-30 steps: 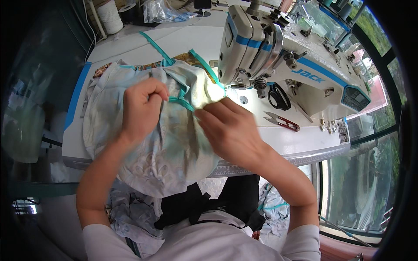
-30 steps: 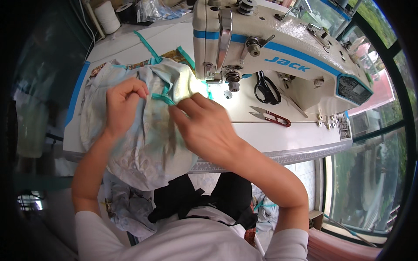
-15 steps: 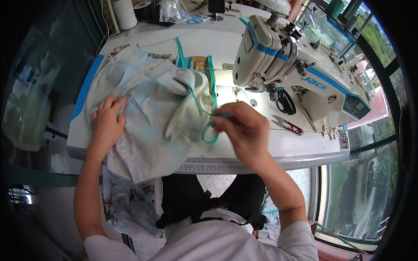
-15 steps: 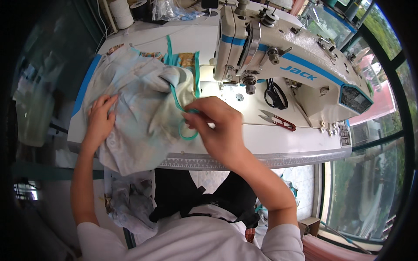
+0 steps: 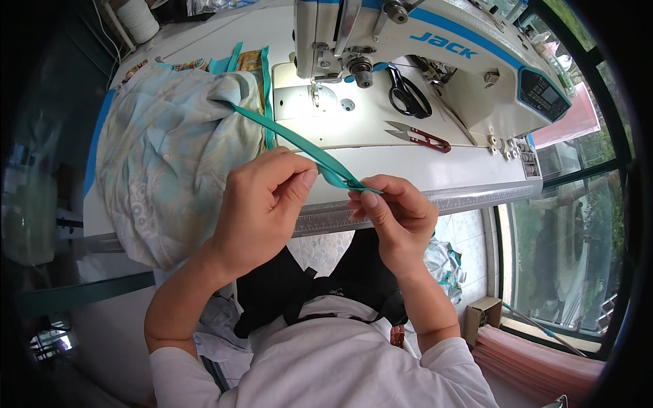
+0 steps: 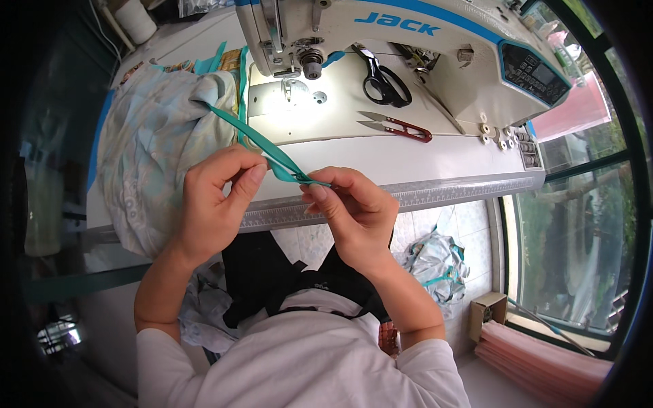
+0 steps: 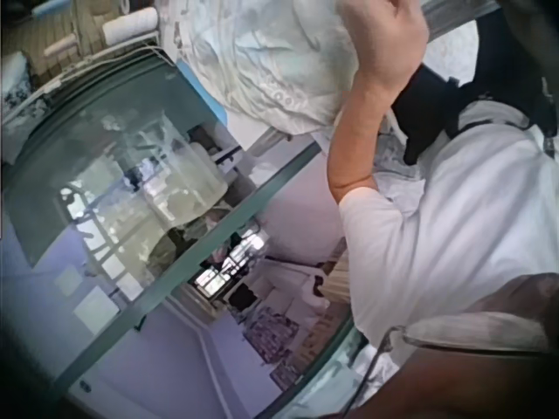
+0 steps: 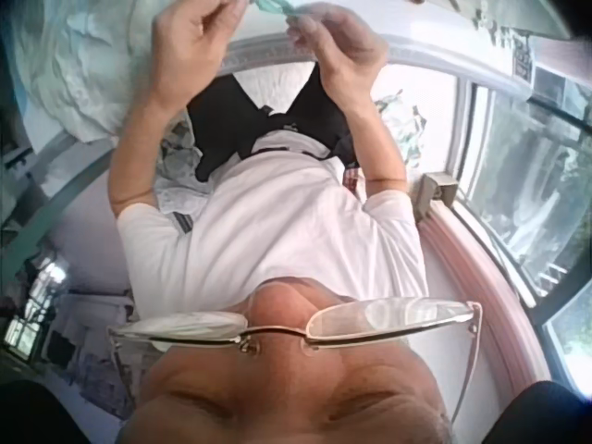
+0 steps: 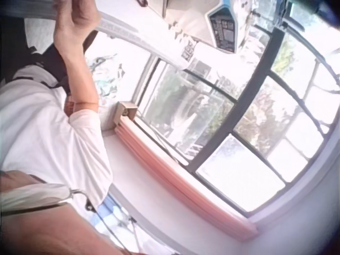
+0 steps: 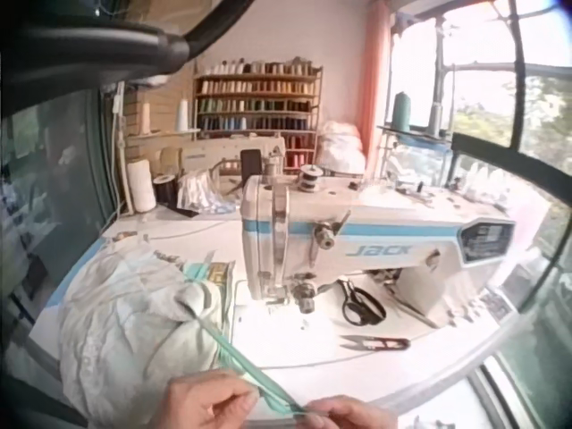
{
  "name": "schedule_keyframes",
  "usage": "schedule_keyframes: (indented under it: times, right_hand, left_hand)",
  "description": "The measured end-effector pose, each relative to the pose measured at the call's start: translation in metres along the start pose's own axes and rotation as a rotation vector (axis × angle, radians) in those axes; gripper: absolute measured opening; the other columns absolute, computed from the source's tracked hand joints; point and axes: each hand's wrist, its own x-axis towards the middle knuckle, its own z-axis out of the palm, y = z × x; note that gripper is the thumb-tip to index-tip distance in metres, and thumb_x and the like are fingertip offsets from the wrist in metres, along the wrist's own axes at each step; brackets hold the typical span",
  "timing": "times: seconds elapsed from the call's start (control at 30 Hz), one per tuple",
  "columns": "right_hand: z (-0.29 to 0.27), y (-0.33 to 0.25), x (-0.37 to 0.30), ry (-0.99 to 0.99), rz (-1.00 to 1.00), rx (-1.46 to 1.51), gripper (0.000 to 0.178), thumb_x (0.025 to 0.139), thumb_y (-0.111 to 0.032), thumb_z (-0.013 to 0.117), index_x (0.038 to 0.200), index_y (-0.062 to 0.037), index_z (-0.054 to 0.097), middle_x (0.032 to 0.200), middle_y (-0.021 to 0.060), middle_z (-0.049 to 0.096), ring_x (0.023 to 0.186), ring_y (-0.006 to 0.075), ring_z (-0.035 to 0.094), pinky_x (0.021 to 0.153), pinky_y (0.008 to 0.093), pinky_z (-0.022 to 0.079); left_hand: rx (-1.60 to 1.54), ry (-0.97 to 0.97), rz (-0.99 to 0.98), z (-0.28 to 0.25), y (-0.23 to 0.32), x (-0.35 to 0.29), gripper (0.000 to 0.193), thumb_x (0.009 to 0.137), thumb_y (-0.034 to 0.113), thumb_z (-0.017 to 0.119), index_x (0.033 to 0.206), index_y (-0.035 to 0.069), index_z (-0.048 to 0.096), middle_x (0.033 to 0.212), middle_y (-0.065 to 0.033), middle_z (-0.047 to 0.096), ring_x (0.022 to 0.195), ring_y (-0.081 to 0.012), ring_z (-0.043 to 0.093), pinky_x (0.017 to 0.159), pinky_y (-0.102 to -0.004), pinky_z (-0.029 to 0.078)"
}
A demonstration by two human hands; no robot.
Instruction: The person prepares a patterned fabric mask by aligning a green elastic strap along the edge. They then use a sewing machine to stitch the strap onto the mask, guiding the fabric with both hands to ensure a straight seam. The person trims excess thread and adjusts the mask position during the process.
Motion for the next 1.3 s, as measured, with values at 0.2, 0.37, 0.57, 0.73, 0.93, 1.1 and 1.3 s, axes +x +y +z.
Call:
schedule_keyframes:
  times: [0.2,0.37,0.57,0.73,0.93,1.1,1.3]
  right_hand:
    - [0.006,0.002,-0.005,-0.001,-0.113,-0.092,0.011,0.096,0.008,0.073,0.107,0.004,0.072,0.101,0.0116,0.077,0.087,0.0184,0.075,0.077,0.0288,0.06]
    - [0.002,0.005,-0.009,-0.055,-0.338,-0.371,0.024,0.085,0.017,0.073,0.103,0.0021,0.072,0.098,0.0148,0.076,0.084,0.0258,0.074,0.075,0.0319,0.058]
    - [0.004,0.011,-0.012,-0.095,-0.298,-0.293,0.02,0.088,0.015,0.073,0.103,0.0024,0.072,0.099,0.0135,0.076,0.086,0.0218,0.074,0.077,0.0307,0.059]
    - [0.005,0.011,-0.018,-0.045,-0.176,-0.299,0.016,0.092,0.005,0.077,0.107,0.0023,0.074,0.098,0.0136,0.077,0.08,0.0204,0.073,0.074,0.0294,0.058]
    - [0.006,0.005,-0.013,-0.098,-0.122,-0.586,0.01,0.094,0.0,0.076,0.103,0.002,0.076,0.08,0.0127,0.071,0.063,0.0179,0.067,0.06,0.0295,0.052]
    - [0.012,0.001,-0.008,-0.118,-0.2,-0.629,0.005,0.093,0.001,0.076,0.098,0.0021,0.076,0.073,0.0118,0.067,0.055,0.0195,0.062,0.053,0.0304,0.047]
    - [0.015,0.0,-0.006,-0.16,-0.216,-0.616,0.001,0.092,0.001,0.076,0.092,0.0019,0.077,0.07,0.0103,0.065,0.053,0.0199,0.06,0.05,0.031,0.045]
  left_hand:
    - [-0.121,-0.046,-0.215,0.004,0.03,-0.022,0.018,0.107,0.011,0.067,0.099,-0.005,0.071,0.076,-0.0008,0.065,0.067,-0.0073,0.058,0.062,-0.0235,0.048]
    - [0.264,0.108,0.082,0.001,0.023,-0.03,0.016,0.102,0.01,0.074,0.104,-0.006,0.073,0.093,-0.0086,0.07,0.085,-0.012,0.065,0.072,-0.0263,0.052]
    - [-0.103,-0.074,-0.049,0.016,0.008,-0.027,0.011,0.098,0.002,0.074,0.105,-0.005,0.072,0.091,-0.0135,0.066,0.079,-0.0259,0.065,0.069,-0.0364,0.051]
    - [-0.027,-0.098,-0.079,0.015,0.004,-0.032,0.01,0.099,0.004,0.074,0.104,-0.004,0.073,0.094,-0.0095,0.071,0.078,-0.0181,0.066,0.072,-0.0314,0.054]
    - [0.112,-0.026,0.1,0.02,0.001,-0.037,0.007,0.098,0.003,0.072,0.102,-0.003,0.071,0.094,-0.0147,0.071,0.082,-0.0298,0.069,0.072,-0.0373,0.054]
    - [0.429,0.01,0.296,0.02,0.004,-0.038,0.013,0.089,0.001,0.073,0.102,-0.001,0.07,0.098,-0.0131,0.071,0.084,-0.0341,0.067,0.076,-0.0446,0.051]
    - [0.626,-0.006,0.415,0.02,0.001,-0.041,0.022,0.082,-0.002,0.073,0.104,-0.003,0.066,0.1,-0.0152,0.069,0.085,-0.033,0.067,0.075,-0.0446,0.05]
